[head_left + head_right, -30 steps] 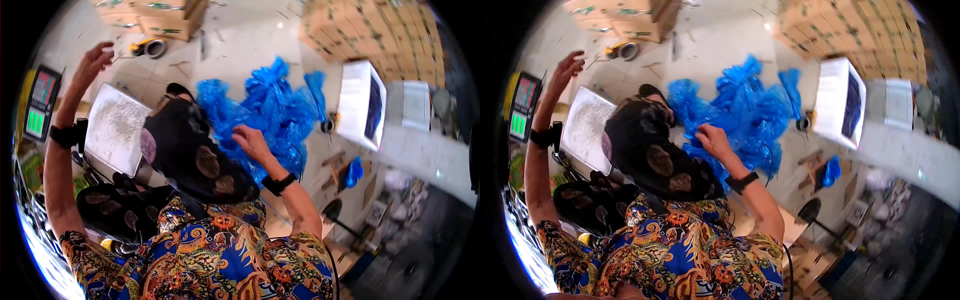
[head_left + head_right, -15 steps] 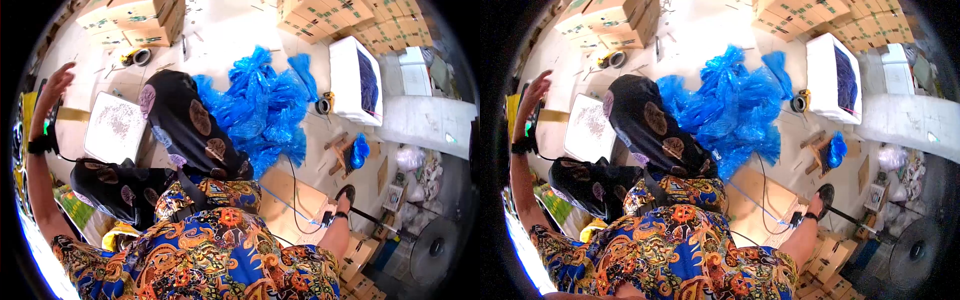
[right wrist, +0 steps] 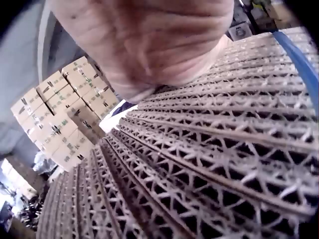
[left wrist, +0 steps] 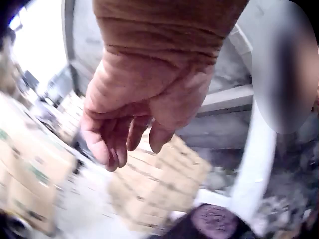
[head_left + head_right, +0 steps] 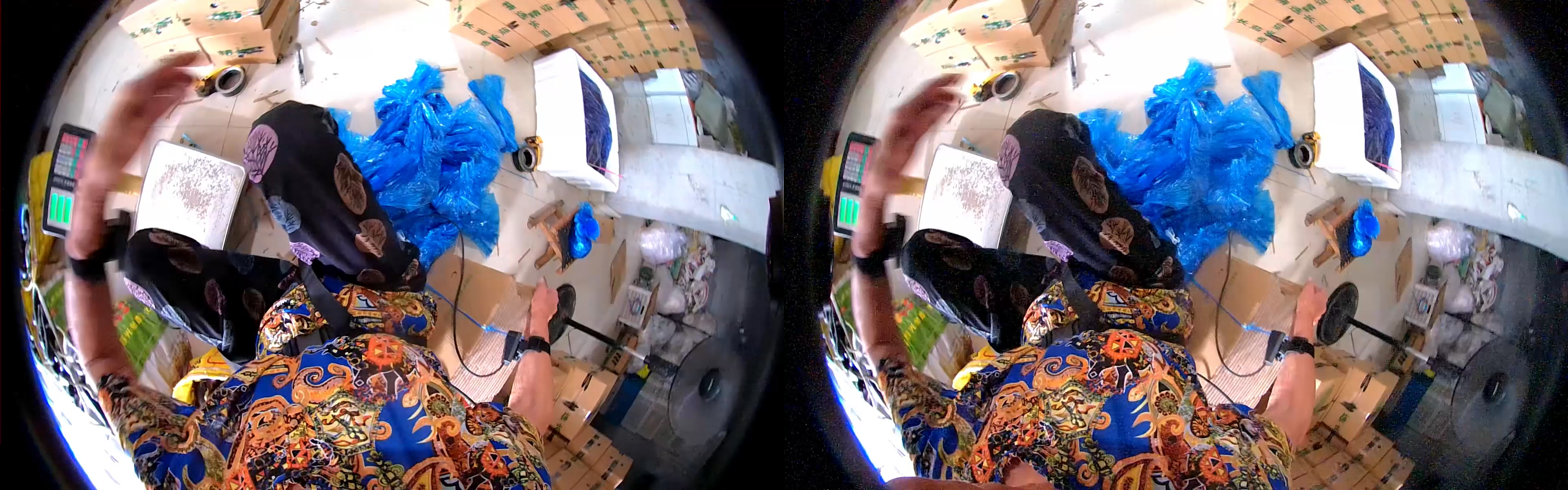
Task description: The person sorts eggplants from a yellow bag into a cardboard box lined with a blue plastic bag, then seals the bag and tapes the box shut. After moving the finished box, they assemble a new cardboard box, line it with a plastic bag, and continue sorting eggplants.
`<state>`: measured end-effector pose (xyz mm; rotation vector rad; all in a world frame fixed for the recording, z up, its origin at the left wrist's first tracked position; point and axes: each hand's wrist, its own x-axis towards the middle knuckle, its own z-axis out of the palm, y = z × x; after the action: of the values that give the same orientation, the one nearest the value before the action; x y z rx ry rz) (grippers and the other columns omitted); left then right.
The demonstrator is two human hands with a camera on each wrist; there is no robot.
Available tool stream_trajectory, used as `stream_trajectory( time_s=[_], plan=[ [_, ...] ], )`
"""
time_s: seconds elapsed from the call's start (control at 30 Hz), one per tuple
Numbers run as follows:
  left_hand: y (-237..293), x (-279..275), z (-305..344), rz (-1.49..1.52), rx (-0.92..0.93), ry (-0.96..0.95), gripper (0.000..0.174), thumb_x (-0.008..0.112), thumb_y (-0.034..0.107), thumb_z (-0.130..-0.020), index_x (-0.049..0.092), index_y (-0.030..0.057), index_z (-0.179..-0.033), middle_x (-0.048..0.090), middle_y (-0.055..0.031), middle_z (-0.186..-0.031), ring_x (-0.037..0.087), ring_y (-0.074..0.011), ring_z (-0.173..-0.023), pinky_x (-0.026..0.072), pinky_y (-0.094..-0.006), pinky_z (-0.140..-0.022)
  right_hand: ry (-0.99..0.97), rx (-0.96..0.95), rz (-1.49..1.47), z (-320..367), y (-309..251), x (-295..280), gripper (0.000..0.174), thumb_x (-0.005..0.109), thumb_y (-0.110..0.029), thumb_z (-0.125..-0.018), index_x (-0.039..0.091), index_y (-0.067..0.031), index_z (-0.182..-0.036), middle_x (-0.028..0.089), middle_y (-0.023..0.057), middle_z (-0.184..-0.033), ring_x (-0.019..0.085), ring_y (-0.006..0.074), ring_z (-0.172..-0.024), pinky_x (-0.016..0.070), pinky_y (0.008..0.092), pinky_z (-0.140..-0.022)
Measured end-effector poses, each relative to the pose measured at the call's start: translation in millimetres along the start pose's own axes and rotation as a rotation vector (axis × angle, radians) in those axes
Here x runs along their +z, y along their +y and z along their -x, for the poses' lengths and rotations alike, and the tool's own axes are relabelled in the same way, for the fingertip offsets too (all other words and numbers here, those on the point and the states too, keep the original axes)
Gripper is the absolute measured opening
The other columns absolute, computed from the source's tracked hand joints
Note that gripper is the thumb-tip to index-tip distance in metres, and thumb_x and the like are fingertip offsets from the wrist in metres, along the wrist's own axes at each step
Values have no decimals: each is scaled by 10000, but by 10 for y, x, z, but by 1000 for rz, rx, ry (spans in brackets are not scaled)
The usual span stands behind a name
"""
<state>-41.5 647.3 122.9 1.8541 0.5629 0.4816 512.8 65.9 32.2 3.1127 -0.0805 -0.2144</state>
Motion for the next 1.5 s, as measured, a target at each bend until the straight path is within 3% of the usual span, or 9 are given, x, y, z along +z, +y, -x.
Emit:
stream_trajectory(
  time_s=[0.03,0.07,0.1,0.23,0.4,0.5,0.83,1.23,1.5],
  plan=[
    [213,653,-347,250,154,-180,395,599,147,-943,557,56,-1325,519,-145,-1382,546,-228,-1187,444,-386,-1034,16,-39,-127,3,-39,35,521,580,-473,-891,680,-7,-1102,679,214,-1132,640,362,-1045,481,462,-883],
    [263,1303,-612,-160,349,-74,387,683,64,-859,599,35,-1236,611,-147,-1230,593,-264,-1100,492,-393,-955,33,-72,-249,-7,5,92,527,583,-479,-893,677,-4,-1099,682,211,-1116,641,354,-1032,479,453,-880],
    [622,1754,-781,-494,465,-103,405,722,78,-821,615,34,-1209,647,-150,-1107,619,-313,-1013,512,-388,-892,50,-101,-371,14,57,145,533,586,-486,-894,674,-1,-1096,685,208,-1100,643,346,-1018,477,445,-876],
    [1208,3401,-735,-291,543,-596,313,709,197,-801,579,61,-1052,617,-147,-942,632,-338,-906,543,-437,-760,52,-148,-544,433,-153,-125,529,546,-477,-940,638,11,-1123,678,158,-1049,630,304,-984,467,430,-886],
    [1107,4803,-289,-377,815,-668,258,644,238,-750,599,30,-896,627,-117,-831,617,-285,-848,487,-405,-681,-321,-151,-1095,598,-10,-197,450,532,-429,-980,627,-5,-1099,619,80,-1015,572,212,-988,443,375,-898],
    [942,5194,-157,-455,1045,-345,242,641,243,-731,678,21,-819,646,-107,-801,589,-273,-788,446,-391,-607,-398,-142,-1216,574,-78,-179,371,552,-374,-987,634,-24,-1075,606,54,-1015,556,157,-991,431,318,-902],
    [969,5397,13,-459,914,-302,231,649,248,-709,664,26,-772,589,-95,-737,569,-238,-650,412,-371,-441,-419,-187,-1180,736,-239,-177,408,533,-378,-1002,619,6,-1108,599,59,-1062,575,179,-976,460,315,-884],
    [859,5029,-241,194,190,-957,271,640,239,-711,662,-22,-780,664,-246,-776,650,-438,-716,512,-515,-637,-586,41,-1321,488,-369,85,469,590,-414,-971,663,39,-1067,634,123,-1068,580,227,-1006,456,354,-909],
    [866,4416,-396,253,-138,-385,222,625,246,-736,565,33,-725,617,-190,-685,642,-374,-683,496,-480,-627,-770,-360,-1161,549,-1758,-229,495,523,-441,-995,643,17,-1140,640,124,-1095,580,216,-1034,447,347,-927]
  ],
)
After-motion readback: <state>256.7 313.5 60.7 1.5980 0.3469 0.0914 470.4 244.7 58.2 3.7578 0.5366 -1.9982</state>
